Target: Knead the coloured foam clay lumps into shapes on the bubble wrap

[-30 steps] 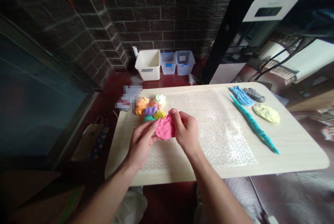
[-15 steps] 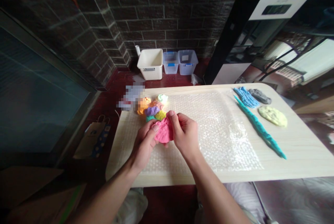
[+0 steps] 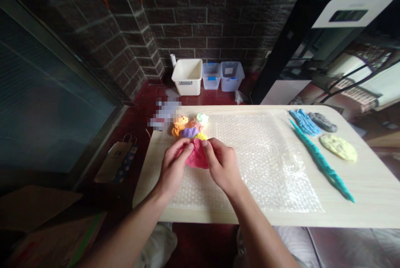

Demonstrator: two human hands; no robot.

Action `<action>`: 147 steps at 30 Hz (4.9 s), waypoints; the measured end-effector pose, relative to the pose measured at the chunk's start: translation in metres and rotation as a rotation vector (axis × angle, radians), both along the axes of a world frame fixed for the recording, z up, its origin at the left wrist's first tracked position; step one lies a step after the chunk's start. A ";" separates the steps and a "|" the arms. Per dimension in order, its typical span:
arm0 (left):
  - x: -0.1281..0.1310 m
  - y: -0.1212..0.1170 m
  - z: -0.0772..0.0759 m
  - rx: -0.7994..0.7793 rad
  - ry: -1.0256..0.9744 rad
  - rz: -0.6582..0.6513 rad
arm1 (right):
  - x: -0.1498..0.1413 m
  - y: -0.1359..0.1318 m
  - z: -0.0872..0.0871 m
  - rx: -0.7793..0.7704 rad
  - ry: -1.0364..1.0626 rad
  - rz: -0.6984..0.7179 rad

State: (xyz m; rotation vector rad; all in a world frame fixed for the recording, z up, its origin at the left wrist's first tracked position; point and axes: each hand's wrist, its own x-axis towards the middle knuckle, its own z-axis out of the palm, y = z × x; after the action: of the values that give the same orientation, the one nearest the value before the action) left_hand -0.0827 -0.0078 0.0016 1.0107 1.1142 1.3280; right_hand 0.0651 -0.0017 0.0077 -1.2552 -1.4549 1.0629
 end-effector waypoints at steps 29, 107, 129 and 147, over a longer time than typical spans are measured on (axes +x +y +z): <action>0.000 -0.002 -0.001 0.001 0.054 -0.020 | -0.005 0.000 0.003 -0.036 0.104 -0.055; 0.002 -0.002 0.001 -0.134 -0.247 -0.011 | -0.002 -0.007 -0.004 0.088 -0.146 0.085; 0.000 0.001 0.010 -0.263 -0.374 0.016 | -0.002 -0.005 0.001 0.080 -0.150 0.176; 0.001 -0.005 0.006 -0.092 -0.322 -0.161 | -0.005 -0.003 -0.001 0.082 0.025 0.017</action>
State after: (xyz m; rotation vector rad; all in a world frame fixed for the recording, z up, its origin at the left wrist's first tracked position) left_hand -0.0812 -0.0127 0.0074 0.7687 0.8253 1.2456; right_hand 0.0599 -0.0051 0.0070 -1.1698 -1.4779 1.0158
